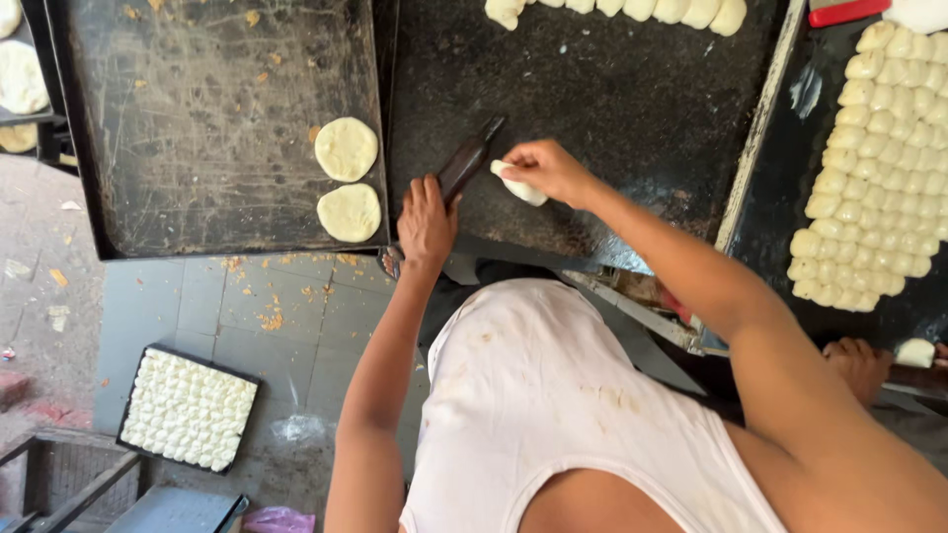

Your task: The person rolls small balls of dough into flat circles using a rolling pin and arranges them on metal trays.

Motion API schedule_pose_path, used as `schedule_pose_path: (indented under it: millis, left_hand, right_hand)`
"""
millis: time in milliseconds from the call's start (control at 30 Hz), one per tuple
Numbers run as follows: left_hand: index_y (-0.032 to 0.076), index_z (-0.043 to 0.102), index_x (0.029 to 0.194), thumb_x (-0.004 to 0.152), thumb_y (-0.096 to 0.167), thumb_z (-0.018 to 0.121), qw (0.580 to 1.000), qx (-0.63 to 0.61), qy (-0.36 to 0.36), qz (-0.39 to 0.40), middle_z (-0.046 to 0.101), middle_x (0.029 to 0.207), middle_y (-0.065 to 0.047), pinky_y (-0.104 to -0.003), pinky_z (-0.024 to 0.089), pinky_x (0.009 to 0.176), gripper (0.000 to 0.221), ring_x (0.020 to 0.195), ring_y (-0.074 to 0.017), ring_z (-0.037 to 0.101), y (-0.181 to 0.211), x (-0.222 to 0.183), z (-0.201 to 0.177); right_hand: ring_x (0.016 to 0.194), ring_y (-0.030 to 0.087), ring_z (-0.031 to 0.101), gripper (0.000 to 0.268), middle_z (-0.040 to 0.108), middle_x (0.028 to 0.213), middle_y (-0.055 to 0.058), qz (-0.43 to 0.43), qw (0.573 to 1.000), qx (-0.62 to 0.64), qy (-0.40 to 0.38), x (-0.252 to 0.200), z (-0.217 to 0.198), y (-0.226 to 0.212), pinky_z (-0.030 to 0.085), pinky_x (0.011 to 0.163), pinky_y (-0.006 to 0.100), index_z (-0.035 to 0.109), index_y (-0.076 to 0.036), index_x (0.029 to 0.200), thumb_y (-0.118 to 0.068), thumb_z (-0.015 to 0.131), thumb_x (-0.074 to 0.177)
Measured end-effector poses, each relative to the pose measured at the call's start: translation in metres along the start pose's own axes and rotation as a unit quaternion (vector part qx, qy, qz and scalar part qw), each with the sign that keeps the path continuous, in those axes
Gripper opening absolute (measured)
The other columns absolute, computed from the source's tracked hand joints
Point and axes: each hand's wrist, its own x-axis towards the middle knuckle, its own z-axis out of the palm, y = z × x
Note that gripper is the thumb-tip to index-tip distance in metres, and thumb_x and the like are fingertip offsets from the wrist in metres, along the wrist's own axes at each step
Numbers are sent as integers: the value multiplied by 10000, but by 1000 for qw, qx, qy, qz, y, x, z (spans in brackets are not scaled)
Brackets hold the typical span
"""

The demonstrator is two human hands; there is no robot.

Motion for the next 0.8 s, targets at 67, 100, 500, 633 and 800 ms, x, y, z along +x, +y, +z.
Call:
schedule_pose_path:
  millis: [67, 100, 500, 633, 800]
  left_hand:
    - [27, 527, 1246, 867, 333, 742, 999, 9, 20, 24, 579, 1136, -167, -414, 597, 709, 533, 1034, -357, 646, -5, -3, 8]
    - [56, 534, 1221, 788, 325, 747, 998, 22, 38, 37, 585, 1167, -165, -398, 604, 711, 553, 1043, -354, 649, -9, -4, 11]
    - [12, 517, 1339, 913, 356, 740, 998, -21, -44, 41, 572, 1142, -165, -400, 604, 700, 591, 1029, -339, 639, -24, 4, 6]
    - [2, 517, 1339, 918, 363, 724, 997, -6, -26, 71, 579, 1148, -145, -388, 611, 724, 592, 1054, -326, 645, -24, 0, 8]
    - [-5, 526, 1350, 937, 367, 724, 996, 33, -26, 80, 581, 1115, -159, -380, 616, 710, 590, 1031, -332, 651, -19, 5, 7]
  right_hand:
    - [925, 149, 703, 249, 744, 995, 36, 23, 996, 72, -45, 22, 17, -34, 604, 807, 351, 743, -73, 1069, -274, 756, 922]
    - [923, 144, 700, 259, 732, 990, 37, 35, 991, 106, -70, 42, 31, -53, 617, 811, 357, 744, -71, 1055, -288, 754, 915]
    - [718, 174, 670, 291, 704, 754, 41, -302, 892, -128, 311, 152, 130, -106, 462, 719, 389, 777, -75, 900, -278, 627, 1044]
    - [682, 218, 663, 360, 682, 744, 82, -235, 924, -160, 255, 96, 82, -74, 483, 676, 382, 690, -21, 838, -280, 666, 1088]
    - [933, 338, 675, 248, 721, 1050, 147, -342, 650, -439, 518, 133, -45, -20, 516, 816, 441, 660, -36, 1200, -246, 588, 1090]
